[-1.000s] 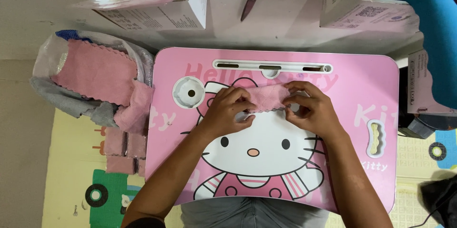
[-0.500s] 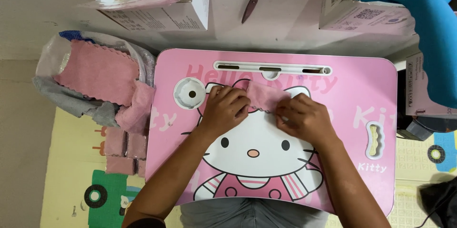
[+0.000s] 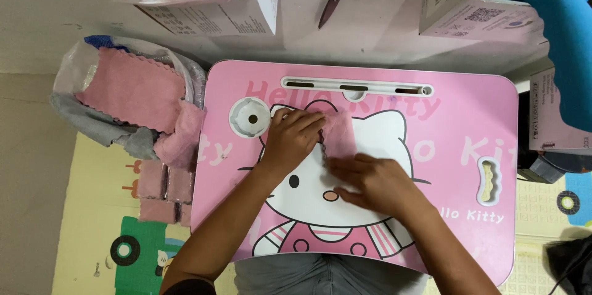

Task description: The person cleans fabric swatches by hand using a lint roller and places them into small plastic bags.

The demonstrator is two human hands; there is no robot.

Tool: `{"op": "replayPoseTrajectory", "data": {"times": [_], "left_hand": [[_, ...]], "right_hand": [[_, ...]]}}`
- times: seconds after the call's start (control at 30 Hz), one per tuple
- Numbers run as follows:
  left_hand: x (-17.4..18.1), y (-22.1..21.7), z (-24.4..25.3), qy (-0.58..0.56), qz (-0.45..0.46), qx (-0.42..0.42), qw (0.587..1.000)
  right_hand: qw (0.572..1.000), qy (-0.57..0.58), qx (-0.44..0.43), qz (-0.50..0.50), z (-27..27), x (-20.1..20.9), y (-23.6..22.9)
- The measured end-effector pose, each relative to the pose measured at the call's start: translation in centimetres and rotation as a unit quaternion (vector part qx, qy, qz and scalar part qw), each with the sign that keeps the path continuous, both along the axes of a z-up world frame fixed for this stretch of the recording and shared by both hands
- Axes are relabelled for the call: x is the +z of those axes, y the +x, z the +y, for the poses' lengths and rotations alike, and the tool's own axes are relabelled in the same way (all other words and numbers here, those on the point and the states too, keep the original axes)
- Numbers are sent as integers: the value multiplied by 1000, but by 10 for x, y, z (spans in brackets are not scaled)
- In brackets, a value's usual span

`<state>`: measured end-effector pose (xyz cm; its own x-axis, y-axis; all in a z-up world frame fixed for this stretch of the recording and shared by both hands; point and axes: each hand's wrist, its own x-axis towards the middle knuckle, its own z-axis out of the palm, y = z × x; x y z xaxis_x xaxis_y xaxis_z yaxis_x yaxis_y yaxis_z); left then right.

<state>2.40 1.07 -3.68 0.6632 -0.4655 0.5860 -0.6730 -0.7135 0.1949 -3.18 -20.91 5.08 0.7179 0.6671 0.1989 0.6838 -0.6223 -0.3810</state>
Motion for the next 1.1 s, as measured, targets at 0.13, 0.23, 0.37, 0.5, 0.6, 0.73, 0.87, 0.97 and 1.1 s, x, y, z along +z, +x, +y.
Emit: {"op": "replayPoseTrajectory", "data": {"times": [0.13,0.23,0.37,0.5,0.6,0.73,0.87,0.97,1.1], "left_hand": [[5,-5,-1,13,29,3,999],[18,-11,2,47,125,-35,990],[41,-18,5,37,189,-68,979],[38,-23,-3,-51,254,-57,964],[31,-27,-5,-104,250,-21,962],[19,-25,-7,-94,288,9,953],[4,-24,-9,-87,287,34,953],[-3,-26,-9,-85,235,14,968],[-8,-28,-7,-99,197,1,975]], "right_hand": [[981,-74,37,178,1,1,-17],[970,-75,46,227,-5,0,-30],[971,59,-12,231,-30,25,-35],[895,310,-237,217,-79,29,-25],[806,496,-283,155,-93,68,-10],[806,524,-239,139,-104,111,17],[837,482,-211,153,-94,151,35],[853,442,-191,203,-89,165,46],[804,503,-194,249,-86,169,53]]}}
